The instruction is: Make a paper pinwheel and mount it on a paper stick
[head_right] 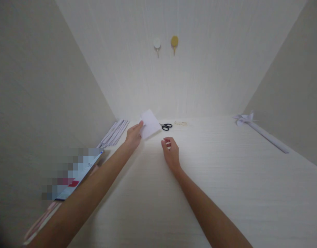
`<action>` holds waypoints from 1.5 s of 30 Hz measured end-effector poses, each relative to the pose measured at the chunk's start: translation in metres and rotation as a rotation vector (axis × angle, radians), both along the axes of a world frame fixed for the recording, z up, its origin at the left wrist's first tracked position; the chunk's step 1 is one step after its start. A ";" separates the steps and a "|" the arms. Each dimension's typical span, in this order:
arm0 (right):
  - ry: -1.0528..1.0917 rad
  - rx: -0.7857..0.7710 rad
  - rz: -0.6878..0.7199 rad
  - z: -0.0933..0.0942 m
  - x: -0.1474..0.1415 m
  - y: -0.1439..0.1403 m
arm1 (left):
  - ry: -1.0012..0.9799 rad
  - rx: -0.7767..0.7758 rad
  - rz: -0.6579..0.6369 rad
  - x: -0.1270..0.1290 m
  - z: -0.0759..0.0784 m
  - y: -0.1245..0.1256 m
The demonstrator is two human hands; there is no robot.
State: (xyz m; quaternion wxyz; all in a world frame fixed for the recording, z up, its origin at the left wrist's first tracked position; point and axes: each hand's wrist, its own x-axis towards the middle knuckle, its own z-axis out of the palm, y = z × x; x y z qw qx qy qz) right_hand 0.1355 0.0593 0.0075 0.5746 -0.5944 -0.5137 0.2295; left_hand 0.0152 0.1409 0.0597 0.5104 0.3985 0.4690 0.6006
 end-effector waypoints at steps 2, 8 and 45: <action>0.074 0.031 -0.040 -0.001 0.000 0.000 | -0.234 -0.072 -0.171 0.004 -0.002 -0.018; 0.191 0.034 0.011 -0.001 0.001 -0.003 | -0.382 -0.300 -0.384 0.000 -0.024 -0.054; 0.053 -0.016 0.066 0.009 -0.001 -0.020 | 0.241 0.090 0.058 -0.028 -0.053 -0.061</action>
